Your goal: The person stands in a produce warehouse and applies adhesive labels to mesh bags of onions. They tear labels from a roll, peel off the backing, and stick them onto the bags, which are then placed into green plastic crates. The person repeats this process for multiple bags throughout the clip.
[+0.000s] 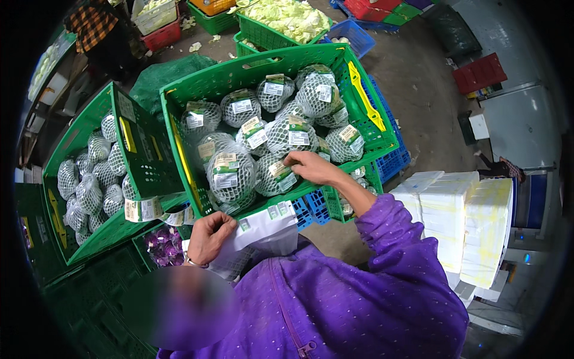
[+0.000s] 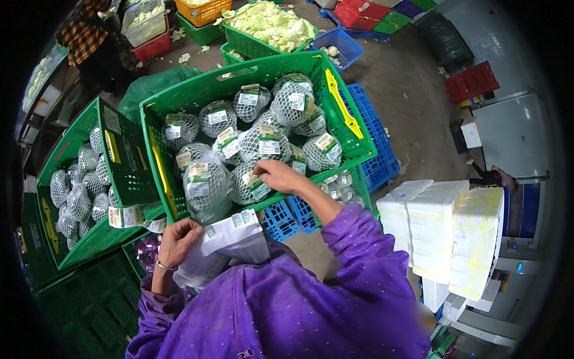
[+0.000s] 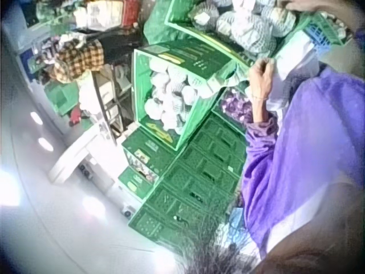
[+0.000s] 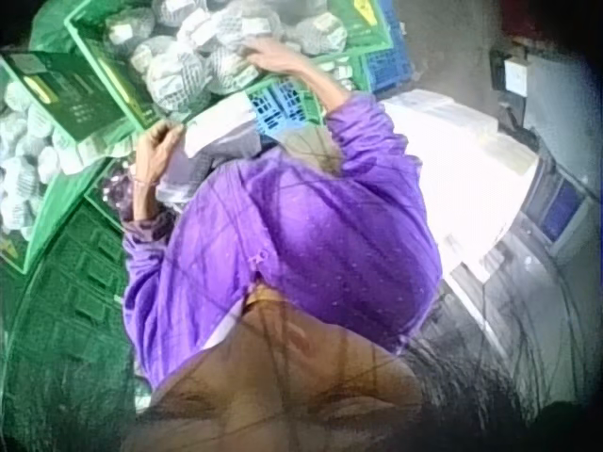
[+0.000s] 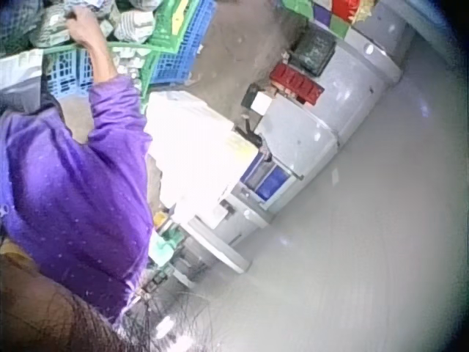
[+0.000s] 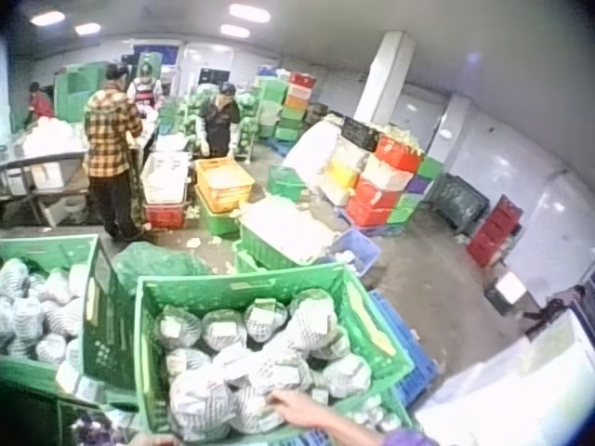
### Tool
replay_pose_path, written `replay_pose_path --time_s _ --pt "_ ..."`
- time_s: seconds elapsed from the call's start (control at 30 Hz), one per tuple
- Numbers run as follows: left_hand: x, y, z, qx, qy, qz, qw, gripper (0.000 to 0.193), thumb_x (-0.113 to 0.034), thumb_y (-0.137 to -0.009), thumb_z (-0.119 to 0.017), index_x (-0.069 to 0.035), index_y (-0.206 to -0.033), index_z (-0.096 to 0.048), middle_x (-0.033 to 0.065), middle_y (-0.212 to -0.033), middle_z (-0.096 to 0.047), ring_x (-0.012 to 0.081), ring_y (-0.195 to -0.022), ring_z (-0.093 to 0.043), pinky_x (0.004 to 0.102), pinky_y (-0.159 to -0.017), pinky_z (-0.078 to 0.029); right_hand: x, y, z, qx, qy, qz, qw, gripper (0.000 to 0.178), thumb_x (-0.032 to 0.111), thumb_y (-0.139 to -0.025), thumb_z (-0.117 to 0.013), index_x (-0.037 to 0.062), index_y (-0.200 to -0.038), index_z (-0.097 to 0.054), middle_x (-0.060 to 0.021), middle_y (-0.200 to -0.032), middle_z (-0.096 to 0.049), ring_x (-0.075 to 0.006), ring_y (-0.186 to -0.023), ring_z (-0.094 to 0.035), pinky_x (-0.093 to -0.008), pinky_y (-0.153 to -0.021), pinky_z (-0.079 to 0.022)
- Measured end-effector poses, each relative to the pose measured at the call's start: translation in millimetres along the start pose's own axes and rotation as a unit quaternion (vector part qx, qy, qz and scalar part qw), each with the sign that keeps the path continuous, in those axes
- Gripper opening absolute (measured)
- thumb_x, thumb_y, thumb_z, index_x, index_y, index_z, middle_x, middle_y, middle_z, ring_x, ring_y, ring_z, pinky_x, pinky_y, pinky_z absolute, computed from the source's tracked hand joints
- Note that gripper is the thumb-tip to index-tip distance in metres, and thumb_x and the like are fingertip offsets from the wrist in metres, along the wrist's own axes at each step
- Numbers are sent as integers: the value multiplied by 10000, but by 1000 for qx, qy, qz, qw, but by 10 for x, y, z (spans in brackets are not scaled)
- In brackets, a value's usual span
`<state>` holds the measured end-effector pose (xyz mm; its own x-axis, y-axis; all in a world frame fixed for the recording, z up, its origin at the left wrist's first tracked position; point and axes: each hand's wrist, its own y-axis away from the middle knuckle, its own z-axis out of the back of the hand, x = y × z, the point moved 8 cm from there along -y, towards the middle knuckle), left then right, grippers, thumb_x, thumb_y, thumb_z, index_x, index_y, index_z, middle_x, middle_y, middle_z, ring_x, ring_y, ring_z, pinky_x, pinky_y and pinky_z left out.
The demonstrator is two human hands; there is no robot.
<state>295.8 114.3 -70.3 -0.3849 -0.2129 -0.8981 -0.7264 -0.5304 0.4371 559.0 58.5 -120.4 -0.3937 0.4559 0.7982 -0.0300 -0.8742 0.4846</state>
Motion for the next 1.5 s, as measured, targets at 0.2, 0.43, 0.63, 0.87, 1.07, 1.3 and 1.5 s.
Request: replay_pose_path --time_s 0.2,0.43,0.63,0.87,1.07,1.3,1.5 --pt "-261 -46 31 -21 -115 -50 992 164 -157 -850 -617 7 -837 -610 53 -635 -571 91 -582 -498 251 -550 -408 -168 -109 -64 -11 152 -32 988 338 107 -810 -513 -30 -1117 -545 -189 -1068 -599 -306 -988 -575 -369 -857 -451" --pt "-464 -204 -51 -24 -218 -99 971 194 -213 -836 -624 -23 -870 -634 152 -679 -601 252 -582 -589 337 -557 -443 1403 502 -413 -34 132 307 942 317 121 -793 -618 18 -1090 -579 -106 -985 -621 -252 -911 -584 -354 -807 -455" --pt "-444 -400 -129 31 -132 -75 988 223 -207 -859 -610 16 -863 -619 87 -666 -594 138 -600 -514 295 -575 -424 1594 658 -607 -157 279 319 892 146 45 -756 -604 28 -889 -547 -100 -808 -532 -280 -798 -525 -368 -709 -407" --pt "-440 -655 -159 69 -87 -29 993 272 -245 -901 -577 6 -796 -596 -41 -676 -510 45 -630 -423 231 -539 -362 1436 509 -386 -171 173 327 913 112 30 -749 -560 28 -852 -518 -119 -816 -511 -305 -811 -511 -386 -731 -411" --pt "-423 -896 -88 58 -27 22 998 248 -226 -892 -584 -6 -778 -593 -57 -660 -504 33 -586 -408 217 -510 -339 1476 329 -275 -145 278 367 876 115 48 -754 -606 29 -854 -551 -90 -915 -549 -265 -887 -531 -360 -759 -410" --pt "-328 -1073 90 -7 -43 56 998 231 -201 -873 -591 16 -795 -585 -43 -659 -499 48 -614 -399 238 -543 -362 960 -591 692 -108 -277 138 945 99 110 -838 -622 24 -865 -581 -56 -936 -590 -144 -918 -565 -281 -838 -451" --pt "-437 -1001 68 -24 -3 59 998 217 -185 -883 -588 7 -787 -564 -55 -665 -472 43 -616 -381 220 -542 -333 -272 -1660 1772 -463 -273 12 843 83 69 -778 -618 -4 -788 -580 -17 -693 -564 -88 -599 -457 -262 -547 -390"
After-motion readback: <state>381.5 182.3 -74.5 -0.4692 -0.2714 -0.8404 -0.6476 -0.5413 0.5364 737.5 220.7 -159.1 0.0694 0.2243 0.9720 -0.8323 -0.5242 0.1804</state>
